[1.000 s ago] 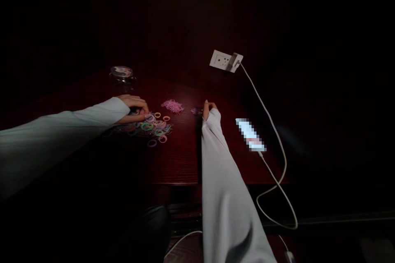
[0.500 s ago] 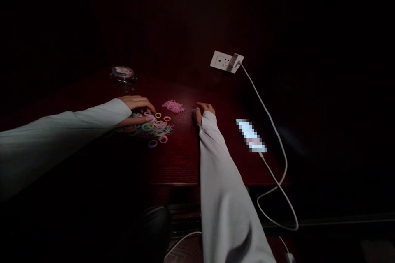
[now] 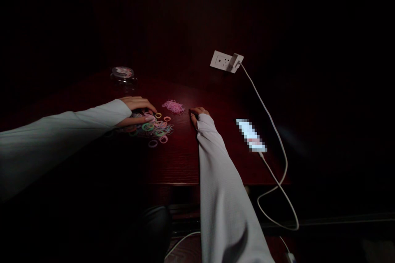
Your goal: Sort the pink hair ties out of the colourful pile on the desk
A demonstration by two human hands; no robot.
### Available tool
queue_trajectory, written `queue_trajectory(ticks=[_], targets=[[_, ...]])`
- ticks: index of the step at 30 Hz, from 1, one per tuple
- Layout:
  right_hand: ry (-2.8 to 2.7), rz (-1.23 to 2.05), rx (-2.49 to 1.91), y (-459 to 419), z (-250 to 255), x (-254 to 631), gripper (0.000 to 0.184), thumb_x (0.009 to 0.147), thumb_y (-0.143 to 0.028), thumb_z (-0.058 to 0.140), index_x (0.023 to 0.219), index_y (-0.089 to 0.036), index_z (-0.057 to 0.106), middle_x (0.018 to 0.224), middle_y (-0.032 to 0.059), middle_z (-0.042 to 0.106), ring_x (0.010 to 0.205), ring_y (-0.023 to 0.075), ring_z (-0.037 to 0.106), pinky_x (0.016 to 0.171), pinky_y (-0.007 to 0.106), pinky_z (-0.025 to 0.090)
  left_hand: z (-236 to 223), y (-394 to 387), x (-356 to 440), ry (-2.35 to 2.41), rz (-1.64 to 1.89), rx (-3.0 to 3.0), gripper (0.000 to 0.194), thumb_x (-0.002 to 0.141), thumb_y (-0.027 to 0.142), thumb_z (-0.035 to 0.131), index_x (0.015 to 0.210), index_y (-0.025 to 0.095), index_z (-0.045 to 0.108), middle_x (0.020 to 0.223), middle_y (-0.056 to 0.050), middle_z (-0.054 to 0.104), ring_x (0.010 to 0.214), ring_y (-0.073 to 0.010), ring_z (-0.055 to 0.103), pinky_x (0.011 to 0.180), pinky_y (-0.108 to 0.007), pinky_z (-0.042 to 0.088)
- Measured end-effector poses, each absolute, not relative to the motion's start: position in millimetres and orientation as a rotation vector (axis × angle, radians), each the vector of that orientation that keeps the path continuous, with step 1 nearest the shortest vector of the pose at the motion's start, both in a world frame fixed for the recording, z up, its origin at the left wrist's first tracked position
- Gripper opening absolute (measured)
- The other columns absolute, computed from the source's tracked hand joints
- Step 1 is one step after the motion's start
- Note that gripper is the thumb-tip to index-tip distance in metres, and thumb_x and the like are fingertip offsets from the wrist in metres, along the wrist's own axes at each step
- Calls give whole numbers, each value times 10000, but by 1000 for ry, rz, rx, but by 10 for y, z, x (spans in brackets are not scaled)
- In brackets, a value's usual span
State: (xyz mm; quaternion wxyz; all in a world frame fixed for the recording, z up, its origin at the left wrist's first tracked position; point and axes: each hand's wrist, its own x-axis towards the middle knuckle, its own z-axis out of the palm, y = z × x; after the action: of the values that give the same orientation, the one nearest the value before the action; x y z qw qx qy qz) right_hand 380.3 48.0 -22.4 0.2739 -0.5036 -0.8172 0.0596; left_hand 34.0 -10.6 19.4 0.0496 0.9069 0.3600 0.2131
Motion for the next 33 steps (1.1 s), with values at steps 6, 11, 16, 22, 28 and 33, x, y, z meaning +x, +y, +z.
queue_trajectory(ticks=[6,11,16,22,28,33], targets=[[-2160,155,-1399,497,-226,3817,316,986,-294,620,1228,-253,819,1298,131,738,1168,304,682,1093,465,557,218,-132,349,1086,669,2765,504,1061,637,487,1295,270,741,1197,-50,774,1091,-231,669,989,-331,455],[-2139,55,-1451,485,-239,3819,325,973,-310,627,1216,-250,835,1260,143,724,1148,330,642,1092,514,525,246,-169,368,1092,644,2767,459,1065,595,507,1279,264,743,1221,-45,777,1112,-227,673,1011,-330,449],[-2031,-43,-1287,369,-57,3669,303,988,-338,606,1175,-263,833,1331,125,700,1260,330,613,1142,511,476,235,-171,381,1051,673,2772,398,1054,536,560,1251,250,752,1212,-47,781,1102,-226,679,1008,-328,449],[-2085,462,-1089,92,125,3340,234,940,-374,634,1078,-249,776,998,48,750,880,205,654,870,342,534,224,-164,385,925,697,2784,373,1053,497,596,1269,241,760,1254,-65,777,1132,-229,675,1030,-329,463],[-2128,841,-1074,63,44,3309,207,780,-416,740,895,-245,725,757,-35,644,668,128,514,682,264,425,169,-160,407,690,706,2726,523,990,608,703,1384,267,746,1380,-106,768,1246,-275,675,1123,-388,478],[-2106,951,-1108,112,3,3347,216,712,-395,785,844,-235,728,762,-34,649,662,122,489,678,260,416,92,-148,430,676,690,2688,398,1049,525,652,1361,327,797,1404,-87,781,1260,-271,689,1123,-411,494]])
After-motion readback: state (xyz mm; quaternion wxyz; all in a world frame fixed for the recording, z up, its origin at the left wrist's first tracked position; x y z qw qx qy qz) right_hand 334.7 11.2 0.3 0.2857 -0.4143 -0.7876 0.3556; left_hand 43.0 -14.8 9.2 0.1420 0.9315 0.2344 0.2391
